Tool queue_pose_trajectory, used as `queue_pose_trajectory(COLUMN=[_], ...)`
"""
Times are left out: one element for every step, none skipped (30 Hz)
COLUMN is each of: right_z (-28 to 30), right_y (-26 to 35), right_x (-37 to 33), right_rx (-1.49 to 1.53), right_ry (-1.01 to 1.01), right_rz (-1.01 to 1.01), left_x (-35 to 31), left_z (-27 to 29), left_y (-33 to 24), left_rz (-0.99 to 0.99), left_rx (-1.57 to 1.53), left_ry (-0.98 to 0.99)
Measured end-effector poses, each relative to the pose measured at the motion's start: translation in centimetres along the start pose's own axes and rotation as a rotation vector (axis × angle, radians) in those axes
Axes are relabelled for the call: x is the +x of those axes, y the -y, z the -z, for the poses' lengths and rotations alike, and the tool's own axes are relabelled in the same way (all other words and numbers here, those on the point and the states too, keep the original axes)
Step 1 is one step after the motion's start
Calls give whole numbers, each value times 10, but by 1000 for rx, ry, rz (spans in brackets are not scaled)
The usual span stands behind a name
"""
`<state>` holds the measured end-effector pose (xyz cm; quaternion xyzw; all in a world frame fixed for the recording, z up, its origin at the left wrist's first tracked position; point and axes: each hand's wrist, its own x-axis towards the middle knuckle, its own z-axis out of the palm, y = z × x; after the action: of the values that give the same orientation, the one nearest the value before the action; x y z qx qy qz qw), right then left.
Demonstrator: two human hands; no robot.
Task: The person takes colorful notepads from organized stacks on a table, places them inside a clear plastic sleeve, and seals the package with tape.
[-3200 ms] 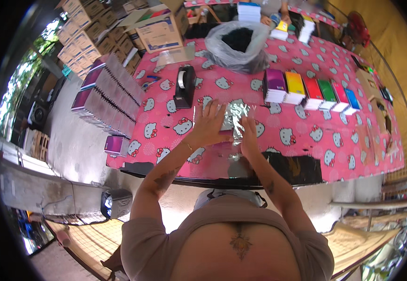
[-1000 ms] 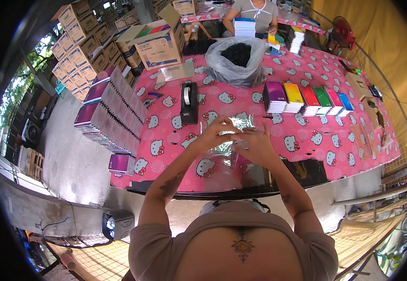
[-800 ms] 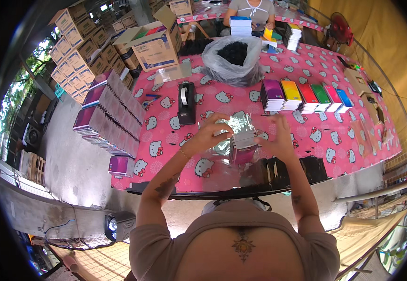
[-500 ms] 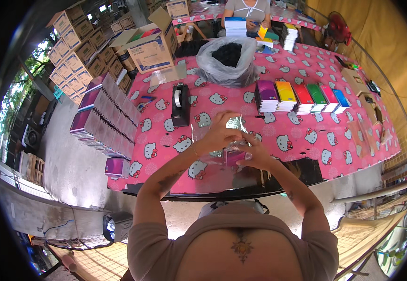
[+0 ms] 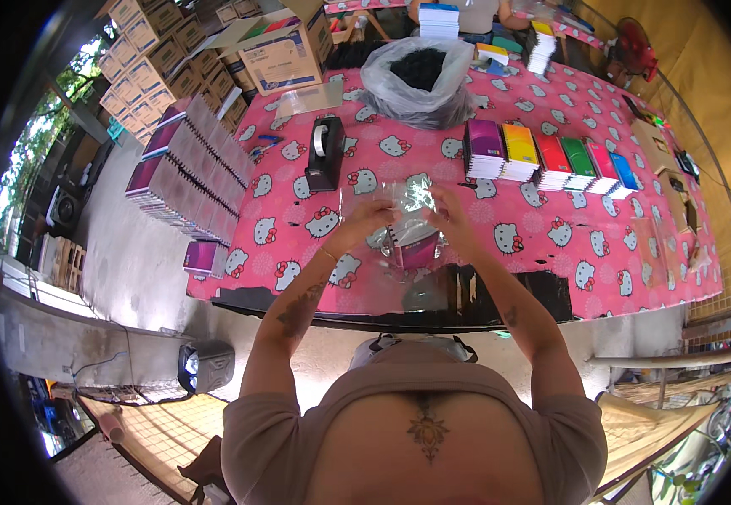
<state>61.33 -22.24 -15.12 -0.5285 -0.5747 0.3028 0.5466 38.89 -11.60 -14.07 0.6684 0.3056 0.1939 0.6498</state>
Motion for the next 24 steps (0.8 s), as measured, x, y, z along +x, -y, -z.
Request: queue_pose_trajectory(right_z=[1,3,1,8,14,12,9,7,5,18,32,41,25,16,16,22,27,31,33,33,28,24,20,15], right_y=[-5,-10,-1,-6,-11,-9,-7,-5,-1,-16,-31,-40,-19,5,32,43,51,54,44,31,29,28,27,32], right_x=[9,18,28,33,38,40,39,38,36,33,30,31,32,25,16,8,0,-5,-8,-10,-10,-11,-15,-15], right_rx=[135,269,270,255,241,232,259,286,314,327,340,359,306,256,193,59,-74,-207,-284,-362,-430,-367,-306,-247], right_ry=[52,104,293,327,360,411,406,400,391,409,425,455,493,526,535,501,464,425,382,337,301,279,255,232], right_rz=[-155,-311,-385,-357,-329,-302,-248,-194,-143,-162,-181,-192,-104,-14,75,73,69,66,176,286,402,362,320,282], left_x=[2,6,0,1,2,-3,-8,-13,-18,-13,-7,-5,-17,-27,-31,-32,-37,-41,-43,-43,-46,-49,-52,-53], left_z=[-3,-9,-9,-14,-18,-18,-16,-15,-14,-26,-37,-43,-33,-23,-20,-25,-33,-41,-46,-51,-52,-52,-52,-50], left_y=[-2,-4,0,-3,-7,-4,0,3,7,-8,-24,-39,-26,-11,-3,-6,-13,-21,-26,-32,-32,-31,-30,-32], left_rz=[-46,-92,-127,-144,-162,-174,-166,-156,-143,-82,-24,36,-16,-68,-137,-315,-494,-677,-723,-769,-804,-721,-641,-563], left_rx=[-7,-14,-23,-21,-18,-18,52,121,189,295,400,512,505,500,494,650,805,957,1038,1119,1208,1115,1020,926], left_ry=[-4,-9,-33,-18,-3,-5,-73,-141,-205,-159,-111,-79,-120,-159,-176,-208,-238,-269,-296,-323,-360,-308,-256,-210])
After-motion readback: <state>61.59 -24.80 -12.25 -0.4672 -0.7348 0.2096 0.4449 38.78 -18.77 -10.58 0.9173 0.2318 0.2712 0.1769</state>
